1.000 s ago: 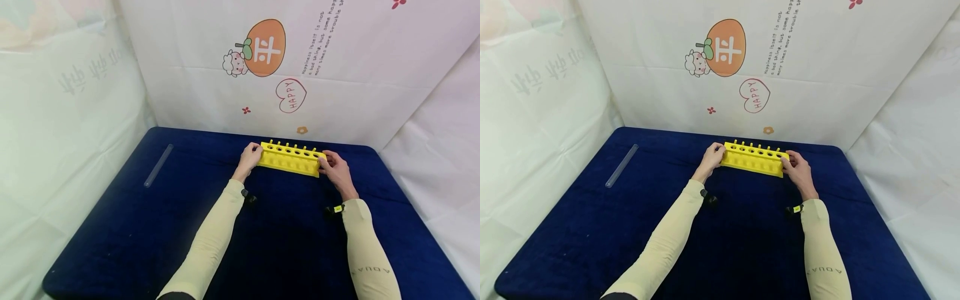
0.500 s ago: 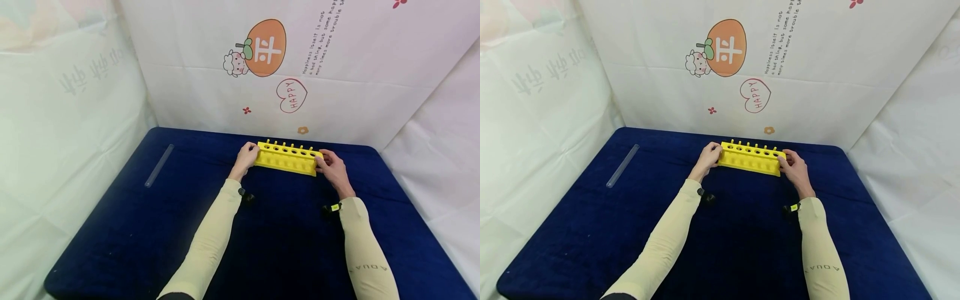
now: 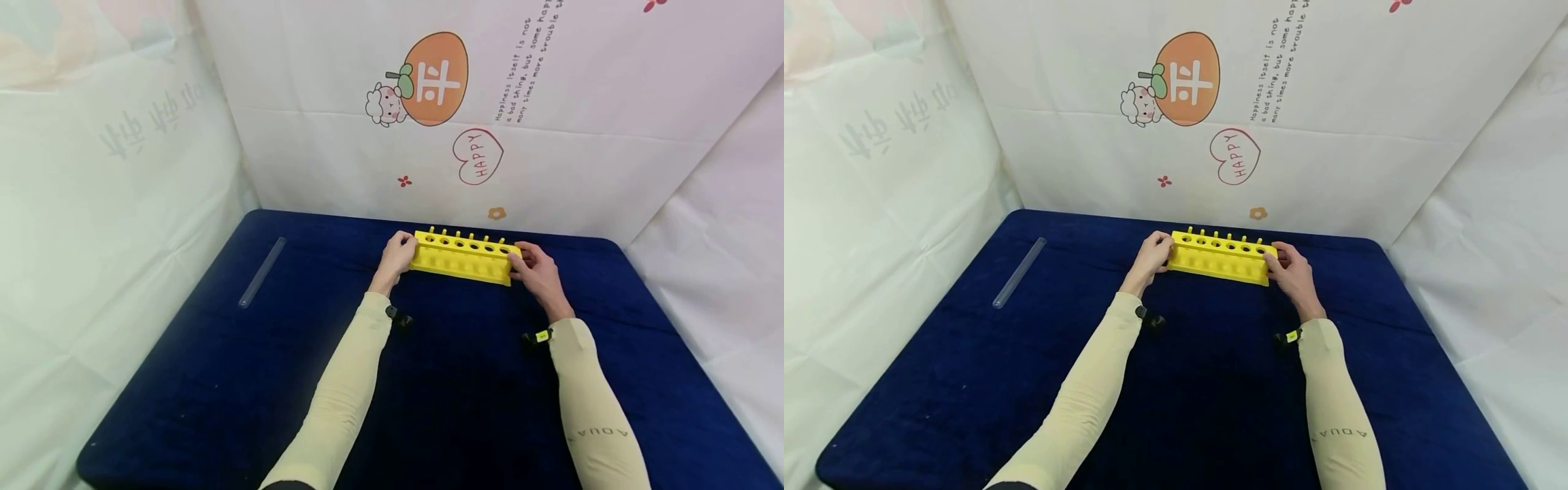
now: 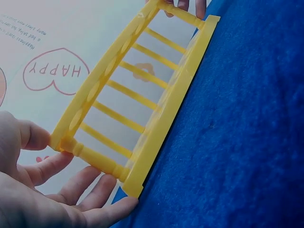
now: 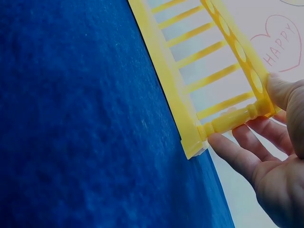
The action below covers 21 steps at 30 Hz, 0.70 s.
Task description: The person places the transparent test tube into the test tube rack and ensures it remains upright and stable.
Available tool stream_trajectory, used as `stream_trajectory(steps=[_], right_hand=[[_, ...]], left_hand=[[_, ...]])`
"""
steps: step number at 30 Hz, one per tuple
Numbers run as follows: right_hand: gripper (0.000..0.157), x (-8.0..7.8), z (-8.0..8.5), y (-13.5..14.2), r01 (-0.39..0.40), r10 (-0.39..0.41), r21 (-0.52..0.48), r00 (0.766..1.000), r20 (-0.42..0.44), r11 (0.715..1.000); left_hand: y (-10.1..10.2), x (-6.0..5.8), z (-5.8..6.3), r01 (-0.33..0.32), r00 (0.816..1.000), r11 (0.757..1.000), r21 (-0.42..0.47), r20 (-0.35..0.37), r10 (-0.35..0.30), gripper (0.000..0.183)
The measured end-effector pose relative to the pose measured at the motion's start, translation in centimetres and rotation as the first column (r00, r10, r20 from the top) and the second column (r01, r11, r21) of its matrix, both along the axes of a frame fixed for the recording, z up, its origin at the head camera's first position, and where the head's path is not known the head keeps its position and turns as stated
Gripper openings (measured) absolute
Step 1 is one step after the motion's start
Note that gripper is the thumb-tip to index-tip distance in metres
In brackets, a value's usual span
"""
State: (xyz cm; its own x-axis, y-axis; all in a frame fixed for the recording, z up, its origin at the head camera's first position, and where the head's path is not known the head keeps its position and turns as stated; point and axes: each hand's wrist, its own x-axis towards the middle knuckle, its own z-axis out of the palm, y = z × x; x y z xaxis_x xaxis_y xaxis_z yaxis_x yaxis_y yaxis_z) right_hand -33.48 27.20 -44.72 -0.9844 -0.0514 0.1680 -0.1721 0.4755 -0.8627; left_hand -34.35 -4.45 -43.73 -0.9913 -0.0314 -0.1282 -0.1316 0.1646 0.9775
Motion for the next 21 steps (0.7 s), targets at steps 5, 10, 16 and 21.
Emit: stream_trajectory(steps=[5, 10, 16, 21], right_hand=[[0.065, -0.4, -0.1, -0.4, 0.001, -0.001, -0.004, 1.000, -0.003, 1.000], [0.064, -0.7, -0.2, -0.7, -0.004, 0.004, -0.001, 1.000, 0.002, 1.000], [0.063, -0.7, -0.1, -0.9, -0.003, 0.003, 0.010, 1.000, 0.006, 1.000], [0.064, -0.7, 0.0, -1.2, -0.002, 0.002, 0.007, 1.000, 0.012, 1.000]], left_hand=[[-0.3, 0.1, 0.2, -0.010, 1.000, 1.000, -0.001, 0.019, 0.010, 0.029], [-0.6, 0.1, 0.4, -0.024, 0.999, 1.000, -0.008, 0.037, 0.025, 0.028], [-0.8, -0.2, 0.4, -0.031, 0.998, 0.999, -0.012, 0.052, 0.032, 0.028], [-1.1, -0.2, 0.4, -0.027, 0.998, 1.000, -0.013, 0.053, 0.028, 0.028]])
